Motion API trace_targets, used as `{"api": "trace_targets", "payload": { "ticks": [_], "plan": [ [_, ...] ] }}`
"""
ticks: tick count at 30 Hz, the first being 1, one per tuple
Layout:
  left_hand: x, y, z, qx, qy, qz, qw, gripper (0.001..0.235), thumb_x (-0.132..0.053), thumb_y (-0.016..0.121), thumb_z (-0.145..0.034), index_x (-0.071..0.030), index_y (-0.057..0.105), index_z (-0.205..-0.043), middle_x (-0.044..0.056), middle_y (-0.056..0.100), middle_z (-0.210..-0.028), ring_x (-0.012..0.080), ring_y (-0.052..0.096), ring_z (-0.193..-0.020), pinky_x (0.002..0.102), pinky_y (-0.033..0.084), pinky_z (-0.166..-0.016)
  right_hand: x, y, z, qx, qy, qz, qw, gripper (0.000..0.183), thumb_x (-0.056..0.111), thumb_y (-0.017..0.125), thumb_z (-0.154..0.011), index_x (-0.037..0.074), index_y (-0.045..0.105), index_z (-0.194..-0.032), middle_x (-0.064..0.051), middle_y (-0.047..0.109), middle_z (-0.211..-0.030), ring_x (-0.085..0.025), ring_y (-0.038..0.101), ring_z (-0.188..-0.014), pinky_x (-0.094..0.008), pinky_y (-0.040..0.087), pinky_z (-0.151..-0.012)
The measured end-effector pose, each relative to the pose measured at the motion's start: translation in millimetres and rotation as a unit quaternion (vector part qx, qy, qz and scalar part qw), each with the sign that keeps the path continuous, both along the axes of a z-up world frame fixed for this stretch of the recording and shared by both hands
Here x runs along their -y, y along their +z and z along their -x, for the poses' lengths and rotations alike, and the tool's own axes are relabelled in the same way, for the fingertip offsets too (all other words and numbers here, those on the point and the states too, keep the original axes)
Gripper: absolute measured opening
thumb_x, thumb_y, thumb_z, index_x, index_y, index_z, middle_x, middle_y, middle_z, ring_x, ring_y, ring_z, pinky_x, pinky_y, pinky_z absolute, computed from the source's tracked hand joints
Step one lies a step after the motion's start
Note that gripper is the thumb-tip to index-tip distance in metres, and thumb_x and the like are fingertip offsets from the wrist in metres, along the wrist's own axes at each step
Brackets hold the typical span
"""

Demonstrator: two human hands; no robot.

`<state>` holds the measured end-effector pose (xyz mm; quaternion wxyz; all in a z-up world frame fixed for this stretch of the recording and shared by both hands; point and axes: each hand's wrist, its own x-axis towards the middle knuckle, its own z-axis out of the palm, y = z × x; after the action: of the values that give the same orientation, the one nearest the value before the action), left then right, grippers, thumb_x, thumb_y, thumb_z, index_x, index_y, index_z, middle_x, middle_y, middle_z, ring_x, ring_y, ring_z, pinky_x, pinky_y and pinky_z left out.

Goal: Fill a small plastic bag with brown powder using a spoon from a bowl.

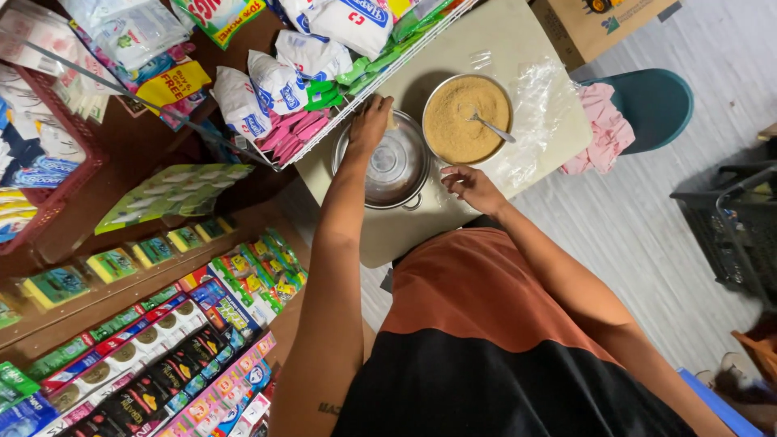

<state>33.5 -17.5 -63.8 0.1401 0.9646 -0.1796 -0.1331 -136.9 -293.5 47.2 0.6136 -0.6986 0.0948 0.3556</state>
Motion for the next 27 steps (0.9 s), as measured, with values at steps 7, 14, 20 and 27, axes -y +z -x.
{"api": "trace_targets", "payload": {
  "ticks": [7, 14, 20, 27],
  "plan": [
    [19.0, 63.7, 27.2, 0.185, 0.003, 0.093, 0.978, 0.048, -0.012, 0.065, -0.081, -0.011, 0.057, -0.128, 0.013, 0.057, -0.125, 0.0369, 0.057, -0.115, 0.051, 0.051, -0.087, 26.0, -28.2, 21.5, 0.041, -0.014, -0.015, 0.999, 0.039, 0.009, 0.059, -0.099, 0.007, 0.061, -0.138, -0.006, 0.071, -0.115, -0.015, 0.066, -0.097, -0.031, 0.055, -0.081],
    [97.2, 10.5, 133.5, -0.009, -0.009, 0.305, 0.952, 0.028, -0.015, 0.079, -0.092, -0.006, 0.058, -0.109, 0.015, 0.062, -0.107, 0.0362, 0.063, -0.1, 0.045, 0.052, -0.085, 70.4, -43.1, 40.4, 0.053, -0.185, 0.007, 0.981, 0.021, 0.018, 0.055, -0.106, 0.004, 0.068, -0.116, -0.005, 0.073, -0.112, -0.013, 0.069, -0.095, -0.031, 0.056, -0.08],
    [140.2, -17.7, 187.5, -0.171, -0.006, 0.12, 0.978, 0.043, -0.027, 0.078, -0.088, -0.005, 0.057, -0.119, 0.017, 0.064, -0.115, 0.0365, 0.066, -0.105, 0.046, 0.055, -0.084, 85.7, -48.1, 45.0, 0.018, -0.237, 0.061, 0.969, 0.028, 0.027, 0.057, -0.109, 0.002, 0.069, -0.103, -0.006, 0.075, -0.107, -0.015, 0.07, -0.09, -0.032, 0.056, -0.077],
    [141.9, -18.7, 185.9, -0.182, 0.024, -0.036, 0.982, 0.049, -0.022, 0.079, -0.08, -0.009, 0.058, -0.122, 0.014, 0.063, -0.124, 0.036, 0.064, -0.111, 0.048, 0.055, -0.084, 76.5, -51.5, 53.9, 0.039, -0.228, 0.036, 0.972, 0.018, 0.021, 0.056, -0.104, 0.006, 0.058, -0.116, -0.007, 0.073, -0.111, -0.017, 0.07, -0.093, -0.033, 0.056, -0.076]
  ]
}}
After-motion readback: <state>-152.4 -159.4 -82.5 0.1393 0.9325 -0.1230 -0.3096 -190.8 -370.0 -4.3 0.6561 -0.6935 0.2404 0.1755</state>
